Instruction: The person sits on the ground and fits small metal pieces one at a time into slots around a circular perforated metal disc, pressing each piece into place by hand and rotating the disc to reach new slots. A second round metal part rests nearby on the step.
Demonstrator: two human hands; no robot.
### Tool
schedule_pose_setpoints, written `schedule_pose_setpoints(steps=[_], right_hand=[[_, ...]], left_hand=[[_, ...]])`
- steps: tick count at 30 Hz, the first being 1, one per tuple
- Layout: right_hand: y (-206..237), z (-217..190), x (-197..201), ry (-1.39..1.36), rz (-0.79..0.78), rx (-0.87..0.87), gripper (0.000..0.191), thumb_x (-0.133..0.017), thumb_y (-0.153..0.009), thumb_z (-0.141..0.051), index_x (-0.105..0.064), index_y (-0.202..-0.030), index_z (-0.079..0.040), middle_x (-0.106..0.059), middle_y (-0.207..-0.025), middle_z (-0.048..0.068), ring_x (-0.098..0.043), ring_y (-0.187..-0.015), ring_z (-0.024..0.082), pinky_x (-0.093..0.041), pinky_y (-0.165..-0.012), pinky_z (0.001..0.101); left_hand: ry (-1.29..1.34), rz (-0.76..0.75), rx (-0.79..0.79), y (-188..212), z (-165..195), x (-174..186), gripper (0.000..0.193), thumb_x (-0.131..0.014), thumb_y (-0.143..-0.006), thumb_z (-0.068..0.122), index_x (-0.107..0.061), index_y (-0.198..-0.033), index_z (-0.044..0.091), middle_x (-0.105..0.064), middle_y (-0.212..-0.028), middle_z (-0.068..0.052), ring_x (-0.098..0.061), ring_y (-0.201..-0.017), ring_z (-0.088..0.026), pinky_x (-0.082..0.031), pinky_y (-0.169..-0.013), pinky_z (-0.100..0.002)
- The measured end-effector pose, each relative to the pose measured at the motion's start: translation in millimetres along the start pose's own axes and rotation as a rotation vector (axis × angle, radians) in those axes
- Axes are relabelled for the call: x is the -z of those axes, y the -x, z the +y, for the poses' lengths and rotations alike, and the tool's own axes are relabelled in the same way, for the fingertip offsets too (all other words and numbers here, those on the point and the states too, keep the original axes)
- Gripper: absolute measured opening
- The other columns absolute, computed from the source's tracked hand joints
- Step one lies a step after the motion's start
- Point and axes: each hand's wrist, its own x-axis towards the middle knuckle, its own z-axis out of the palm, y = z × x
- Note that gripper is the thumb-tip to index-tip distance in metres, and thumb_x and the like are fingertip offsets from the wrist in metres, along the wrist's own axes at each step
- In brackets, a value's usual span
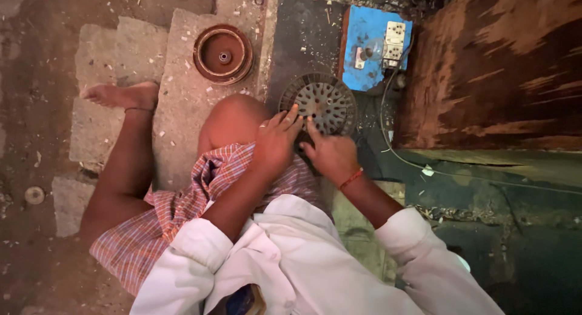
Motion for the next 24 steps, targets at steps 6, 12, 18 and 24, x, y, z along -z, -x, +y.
schedule_pose_setpoints(steps=[6,12,18,24], right_hand=[[-7,8,5,0.039,-0.014,0.004,0.055,-0.069,-0.091,-0.046,-0.064,-0.138,-0.017,-0.068,-0.059,0.013,-0.066,-0.049,0.034,-0.051,-0.047,0.0464],[-3,7,1,-0.066,0.119,-0.021,0.033,-0.067,-0.095,-0.036,-0.074,-0.124,-0.021,-0.069,-0.064,0.014,-0.068,-0.054,0.035,-0.053,-0.051,0.0486],[-16,7,-17,-0.153,0.248,-0.111,0.018,-0.069,-0.095,-0.028,-0.078,-0.108,-0.02,-0.072,-0.074,0.014,-0.07,-0.064,0.035,-0.054,-0.056,0.0489],[-25,8,-25,-0.199,0.439,-0.099,0.011,-0.072,-0.094,-0.023,-0.077,-0.101,-0.016,-0.075,-0.085,0.013,-0.072,-0.072,0.034,-0.056,-0.064,0.0455]], left_hand=[[0.036,0.012,0.007,0,0,2,0.046,-0.064,-0.086,0.012,-0.066,-0.132,0.006,-0.053,-0.153,-0.015,-0.057,-0.13,-0.035,-0.046,-0.102,-0.049],[0.048,0.046,0.004,0,1,4,0.044,-0.059,-0.087,0.009,-0.068,-0.13,0.006,-0.056,-0.151,-0.015,-0.058,-0.129,-0.035,-0.046,-0.102,-0.048],[0.05,0.083,0.007,0,1,4,0.042,-0.056,-0.089,0.01,-0.069,-0.129,0.006,-0.057,-0.15,-0.014,-0.059,-0.129,-0.034,-0.046,-0.103,-0.048],[0.066,0.078,0.016,1,0,5,0.042,-0.056,-0.087,0.009,-0.07,-0.127,0.005,-0.058,-0.15,-0.013,-0.059,-0.129,-0.034,-0.046,-0.103,-0.048]])
